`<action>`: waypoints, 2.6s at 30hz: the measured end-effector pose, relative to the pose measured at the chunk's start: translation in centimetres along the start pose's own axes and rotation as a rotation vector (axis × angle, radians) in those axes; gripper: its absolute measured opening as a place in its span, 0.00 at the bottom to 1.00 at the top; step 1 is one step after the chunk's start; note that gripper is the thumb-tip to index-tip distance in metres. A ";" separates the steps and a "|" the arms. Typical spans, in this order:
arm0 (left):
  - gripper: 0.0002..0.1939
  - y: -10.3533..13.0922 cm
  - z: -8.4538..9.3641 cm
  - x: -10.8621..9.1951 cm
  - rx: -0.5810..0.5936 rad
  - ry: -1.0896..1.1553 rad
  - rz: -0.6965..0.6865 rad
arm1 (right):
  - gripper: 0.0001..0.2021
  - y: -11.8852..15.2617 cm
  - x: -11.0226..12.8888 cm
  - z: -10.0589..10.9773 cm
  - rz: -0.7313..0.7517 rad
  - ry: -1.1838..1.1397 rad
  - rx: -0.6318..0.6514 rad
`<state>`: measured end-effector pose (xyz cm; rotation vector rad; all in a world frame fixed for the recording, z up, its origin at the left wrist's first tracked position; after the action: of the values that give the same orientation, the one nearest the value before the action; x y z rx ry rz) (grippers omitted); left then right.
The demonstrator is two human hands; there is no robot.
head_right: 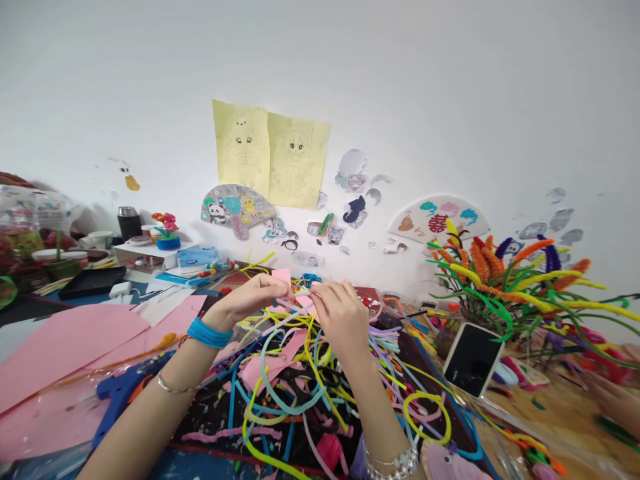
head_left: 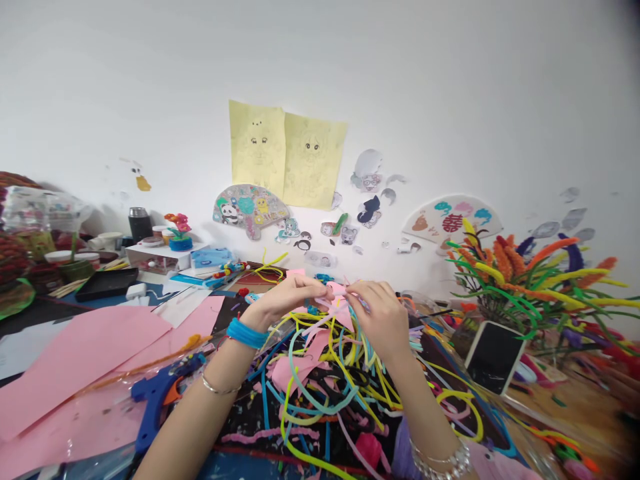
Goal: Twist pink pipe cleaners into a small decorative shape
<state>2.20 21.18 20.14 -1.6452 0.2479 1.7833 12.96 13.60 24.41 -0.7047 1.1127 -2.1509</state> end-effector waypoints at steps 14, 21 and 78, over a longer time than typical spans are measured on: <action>0.14 0.2 -0.6 -0.7 -0.027 -0.160 0.025 | 0.16 1.0 -5.4 0.0 -0.425 -0.495 -0.209; 0.13 -0.4 0.4 0.3 -0.143 -0.102 0.014 | 0.21 1.6 -6.4 -2.9 -0.635 -1.096 -0.230; 0.13 0.6 2.6 -1.3 -0.560 -0.066 -0.143 | 0.13 0.6 -0.9 -3.1 -0.274 -0.448 0.070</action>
<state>-0.27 21.78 21.61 -1.9118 -0.4292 1.8949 11.61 15.58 22.19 -1.2911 0.7316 -2.0870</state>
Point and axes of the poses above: each hand's wrist, its own y-axis away from the middle knuckle, its own z-axis out of the back of the hand, x = y × z, the point moved 10 cm from there along -y, towards the middle knuckle, and after that the axes turned 14 degrees about -y, right-handed, at the moved point
